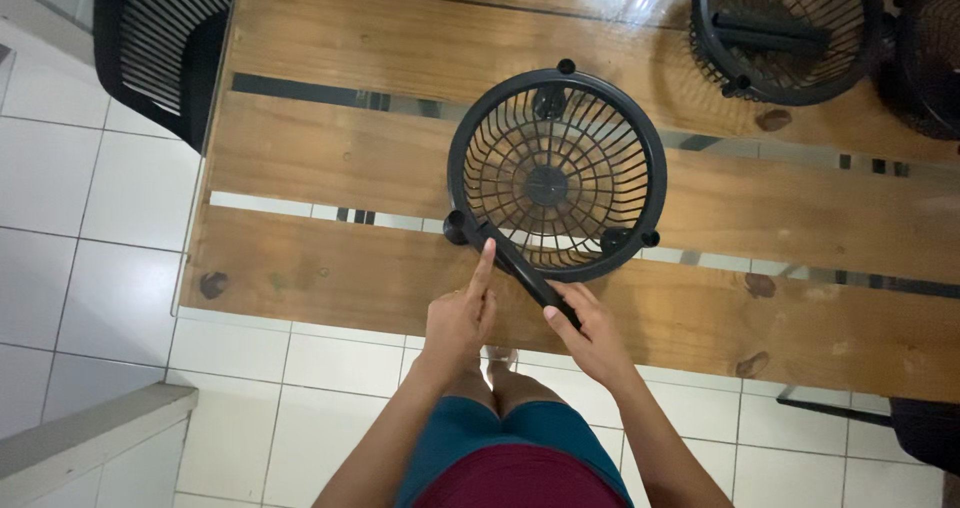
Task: The person assembles a small black fan by inserting rods into the fan cage and attaching end caps. They repeatedly insert and remove the rods and caps, then place the assembled unit on the table.
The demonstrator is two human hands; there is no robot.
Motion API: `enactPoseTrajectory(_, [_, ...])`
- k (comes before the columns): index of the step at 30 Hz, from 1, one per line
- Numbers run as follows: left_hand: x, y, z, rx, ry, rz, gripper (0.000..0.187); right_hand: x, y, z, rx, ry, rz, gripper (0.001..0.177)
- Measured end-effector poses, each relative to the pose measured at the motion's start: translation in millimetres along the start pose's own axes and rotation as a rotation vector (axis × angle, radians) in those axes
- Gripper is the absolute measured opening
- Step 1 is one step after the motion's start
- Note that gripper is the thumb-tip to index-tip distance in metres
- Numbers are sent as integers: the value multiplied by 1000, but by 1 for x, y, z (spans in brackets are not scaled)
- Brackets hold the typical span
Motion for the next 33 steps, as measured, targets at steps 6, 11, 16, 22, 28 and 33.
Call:
enactPoseTrajectory(6, [7, -1, -11, -58, -2, -65, 82, 8, -3, -1, 107, -44, 24, 40])
enactPoseTrajectory(11, [13, -4, -35, -106, -64, -12, 88, 11, 1, 4, 93, -41, 54, 40])
enactPoseTrajectory(16, [29, 2, -58, -213, 14, -148, 86, 13, 3, 7, 123, -53, 70, 41])
enactPoseTrajectory(22, [45, 4, -74, -196, -3, -147, 86, 16, 6, 1, 214, -86, 79, 43])
enactPoseTrajectory(28, [50, 5, -87, -368, 36, -225, 69, 16, 7, 0, 150, -93, 108, 40])
enactPoseTrajectory(33, [66, 37, -105, -146, 2, 236, 62, 13, 11, 4, 80, -143, 111, 39])
Point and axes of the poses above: each hand's wrist, its own y-axis towards the middle knuckle, its own x-axis out of the palm, z = x × y, the point moved 1 cm from there along y, towards the middle knuckle, and after that the axes turned 12 degrees about y, right-handed, at the moved point
